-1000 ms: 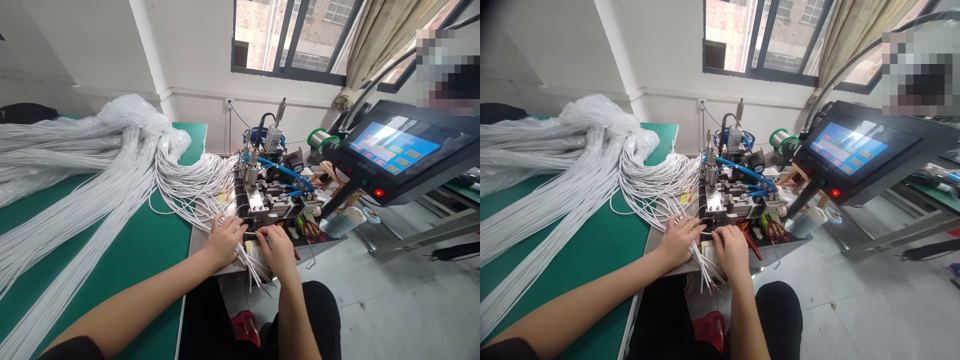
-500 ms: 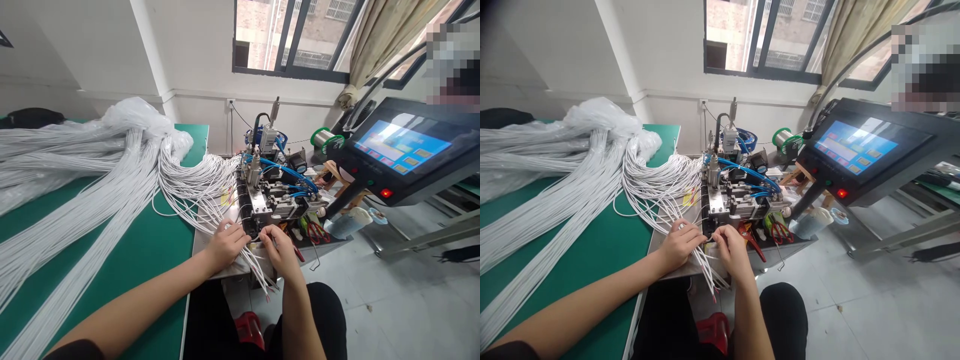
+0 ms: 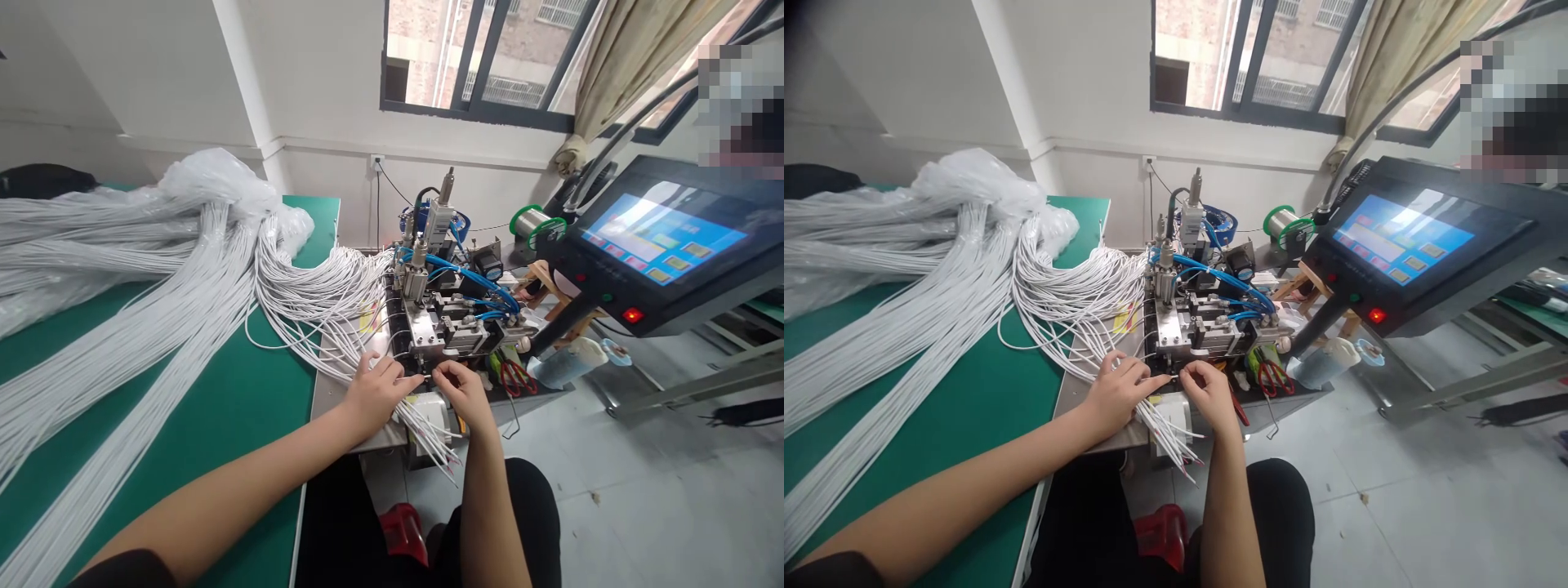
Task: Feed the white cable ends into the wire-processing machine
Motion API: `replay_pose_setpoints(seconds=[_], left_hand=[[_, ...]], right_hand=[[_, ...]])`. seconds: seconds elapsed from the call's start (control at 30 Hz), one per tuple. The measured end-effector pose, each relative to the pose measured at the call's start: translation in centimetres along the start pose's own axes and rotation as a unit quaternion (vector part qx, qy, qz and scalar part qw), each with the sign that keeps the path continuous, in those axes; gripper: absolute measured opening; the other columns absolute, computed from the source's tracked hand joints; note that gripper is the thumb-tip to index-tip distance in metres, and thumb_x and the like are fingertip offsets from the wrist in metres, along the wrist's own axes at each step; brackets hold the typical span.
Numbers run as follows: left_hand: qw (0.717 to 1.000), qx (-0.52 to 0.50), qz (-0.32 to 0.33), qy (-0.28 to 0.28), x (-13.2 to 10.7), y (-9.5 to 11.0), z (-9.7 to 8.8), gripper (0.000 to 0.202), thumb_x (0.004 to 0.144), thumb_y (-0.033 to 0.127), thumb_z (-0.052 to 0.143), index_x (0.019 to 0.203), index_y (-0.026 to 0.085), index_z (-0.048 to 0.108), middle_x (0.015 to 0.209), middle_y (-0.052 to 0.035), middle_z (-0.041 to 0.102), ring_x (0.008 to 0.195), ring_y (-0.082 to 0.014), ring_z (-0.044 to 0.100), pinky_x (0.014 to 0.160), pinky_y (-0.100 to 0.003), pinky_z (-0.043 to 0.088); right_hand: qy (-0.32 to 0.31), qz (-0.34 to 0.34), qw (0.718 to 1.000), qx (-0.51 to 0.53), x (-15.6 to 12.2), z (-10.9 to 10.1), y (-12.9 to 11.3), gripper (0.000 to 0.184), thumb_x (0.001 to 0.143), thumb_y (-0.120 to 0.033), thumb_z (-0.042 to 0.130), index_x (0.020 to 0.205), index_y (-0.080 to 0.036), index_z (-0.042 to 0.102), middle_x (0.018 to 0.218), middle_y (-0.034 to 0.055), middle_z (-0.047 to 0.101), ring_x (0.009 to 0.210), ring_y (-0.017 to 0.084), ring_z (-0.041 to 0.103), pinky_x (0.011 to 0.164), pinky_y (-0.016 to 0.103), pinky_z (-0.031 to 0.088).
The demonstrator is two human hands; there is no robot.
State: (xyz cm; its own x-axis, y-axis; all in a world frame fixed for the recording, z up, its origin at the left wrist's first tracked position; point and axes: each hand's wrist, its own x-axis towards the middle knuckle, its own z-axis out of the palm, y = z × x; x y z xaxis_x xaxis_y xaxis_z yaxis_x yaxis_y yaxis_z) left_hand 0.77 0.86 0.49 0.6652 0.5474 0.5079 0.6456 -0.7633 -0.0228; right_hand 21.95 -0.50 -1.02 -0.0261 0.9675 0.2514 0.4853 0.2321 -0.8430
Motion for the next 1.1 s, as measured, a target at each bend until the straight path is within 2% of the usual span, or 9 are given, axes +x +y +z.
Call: replay_pose_setpoints(seconds=[0.2,0.37,0.47,0.57,0.63,0.7,0.83,0.93,1.1], left_hand=[[0.996,0.035,0.006,-0.088,0.5,-0.1,-0.2,0.051,0.085,0.007,0.047,0.128,0.034,0.054,0.09,-0.0037,0.061,0.088,-0.0213,0.055,0.091,-0.043,0.027],[0.989,0.046,0.013,-0.14,1.2,0.1,-0.6,0.055,0.085,0.006,0.048,0.132,0.034,0.05,0.088,-0.0029,0.063,0.085,-0.022,0.056,0.092,-0.045,0.027],[0.988,0.044,0.011,-0.149,1.3,0.2,-0.5,0.055,0.084,0.006,0.049,0.132,0.034,0.05,0.088,-0.003,0.064,0.083,-0.0213,0.057,0.092,-0.045,0.028],[0.993,0.027,0.007,-0.115,0.6,-0.1,-0.2,0.057,0.081,0.007,0.051,0.132,0.033,0.051,0.095,-0.0041,0.065,0.09,-0.0224,0.057,0.091,-0.044,0.028],[0.998,0.011,0.002,-0.066,0.0,-0.4,0.0,0.054,0.078,0.008,0.054,0.127,0.029,0.056,0.104,-0.0056,0.065,0.098,-0.0236,0.056,0.094,-0.045,0.028],[1.0,0.001,0.002,-0.018,-0.7,-0.6,0.2,0.048,0.075,0.01,0.055,0.119,0.024,0.062,0.113,-0.0065,0.065,0.105,-0.0247,0.055,0.097,-0.046,0.026],[1.0,-0.008,0.007,0.022,-1.2,-0.7,0.1,0.042,0.073,0.009,0.055,0.111,0.021,0.066,0.114,-0.0059,0.067,0.107,-0.0251,0.055,0.099,-0.047,0.025],[0.999,-0.011,0.008,0.033,-1.1,-0.6,0.0,0.038,0.074,0.009,0.054,0.108,0.021,0.067,0.112,-0.0059,0.068,0.106,-0.0247,0.056,0.099,-0.047,0.026],[0.999,-0.018,0.004,0.04,-1.0,-0.5,0.0,0.036,0.074,0.009,0.053,0.105,0.02,0.068,0.107,-0.0054,0.069,0.105,-0.024,0.057,0.099,-0.047,0.027]], right_hand=[[-0.02,0.055,0.99,0.129,0.3,1.0,1.1,0.024,0.083,-0.038,0.054,0.069,-0.018,0.053,0.066,-0.0019,0.048,0.063,0.013,0.044,0.059,0.024,0.035],[0.004,0.129,0.958,0.257,0.2,2.2,1.7,0.024,0.075,-0.039,0.059,0.064,-0.019,0.05,0.057,-0.0057,0.037,0.054,0.01,0.032,0.052,0.023,0.028],[0.009,0.165,0.943,0.288,0.0,2.8,2.0,0.025,0.073,-0.041,0.06,0.065,-0.019,0.05,0.054,-0.0076,0.031,0.05,0.009,0.027,0.048,0.022,0.023],[0.007,0.175,0.941,0.291,-0.1,2.8,2.2,0.029,0.073,-0.044,0.061,0.066,-0.02,0.048,0.054,-0.0076,0.031,0.049,0.009,0.026,0.047,0.022,0.024],[0.011,0.162,0.95,0.268,-0.3,2.5,2.1,0.032,0.074,-0.046,0.062,0.065,-0.019,0.048,0.057,-0.006,0.036,0.052,0.01,0.031,0.049,0.022,0.027],[0.033,0.143,0.968,0.202,-0.7,1.9,1.7,0.034,0.077,-0.049,0.062,0.066,-0.018,0.05,0.06,-0.0038,0.041,0.056,0.011,0.036,0.052,0.023,0.03],[0.087,0.108,0.989,0.047,-2.2,0.4,-0.2,0.036,0.083,-0.052,0.057,0.072,-0.018,0.057,0.062,-0.0009,0.049,0.058,0.014,0.042,0.055,0.025,0.034],[0.049,0.07,0.996,-0.004,-3.7,-1.2,-1.9,0.034,0.087,-0.048,0.055,0.074,-0.018,0.061,0.064,0.0002,0.054,0.058,0.014,0.046,0.055,0.025,0.036],[-0.095,0.049,0.991,-0.086,-6.1,-4.1,-2.9,0.027,0.089,-0.043,0.057,0.083,-0.019,0.069,0.073,0.0026,0.064,0.062,0.016,0.053,0.056,0.026,0.04]])
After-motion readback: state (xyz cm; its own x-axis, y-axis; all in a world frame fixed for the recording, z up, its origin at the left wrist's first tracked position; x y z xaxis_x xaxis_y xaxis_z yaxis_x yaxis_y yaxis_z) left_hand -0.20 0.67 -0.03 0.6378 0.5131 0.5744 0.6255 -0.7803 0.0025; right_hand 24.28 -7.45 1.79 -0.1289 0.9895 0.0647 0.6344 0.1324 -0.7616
